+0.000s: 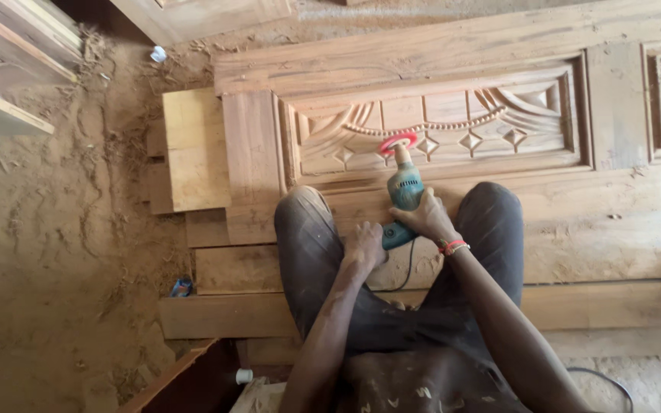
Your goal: The person sands the carved patterns on a wooden door using a power sander.
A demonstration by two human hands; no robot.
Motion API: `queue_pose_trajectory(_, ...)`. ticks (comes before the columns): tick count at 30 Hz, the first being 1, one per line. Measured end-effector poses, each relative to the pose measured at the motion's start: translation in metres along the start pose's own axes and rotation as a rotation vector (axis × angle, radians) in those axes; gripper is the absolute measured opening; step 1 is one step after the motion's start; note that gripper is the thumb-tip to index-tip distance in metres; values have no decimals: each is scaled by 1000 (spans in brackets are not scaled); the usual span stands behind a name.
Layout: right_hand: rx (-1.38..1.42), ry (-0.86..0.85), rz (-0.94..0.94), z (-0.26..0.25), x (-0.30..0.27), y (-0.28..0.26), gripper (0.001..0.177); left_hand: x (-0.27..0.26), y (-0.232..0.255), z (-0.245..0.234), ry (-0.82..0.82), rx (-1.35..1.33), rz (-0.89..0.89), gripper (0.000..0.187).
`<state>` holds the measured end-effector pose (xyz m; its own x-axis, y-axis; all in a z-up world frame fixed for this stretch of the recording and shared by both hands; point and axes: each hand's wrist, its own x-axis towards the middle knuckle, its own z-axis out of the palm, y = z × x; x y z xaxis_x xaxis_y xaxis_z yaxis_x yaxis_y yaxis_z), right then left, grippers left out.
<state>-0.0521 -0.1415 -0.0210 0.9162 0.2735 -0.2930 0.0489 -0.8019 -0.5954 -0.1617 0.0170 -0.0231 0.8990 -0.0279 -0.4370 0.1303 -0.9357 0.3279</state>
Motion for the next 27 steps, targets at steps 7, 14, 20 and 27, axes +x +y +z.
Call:
queue_pose_trajectory(7,190,-46,390,-53,-27,-29,82,20,30,-41,-114,35,58,29)
queue_pose_trajectory(14,98,-130,192,-21,-12,-32,86,3,5,4,-48,-13,-39,29)
queue_pose_trajectory(20,23,-158,18,4,4,-23,90,-16,-8,-8,-52,-91,-135,35)
queue_pose_trajectory(27,85,-130,61,-7,-6,-28,84,-13,0,-2,23,-70,-76,36)
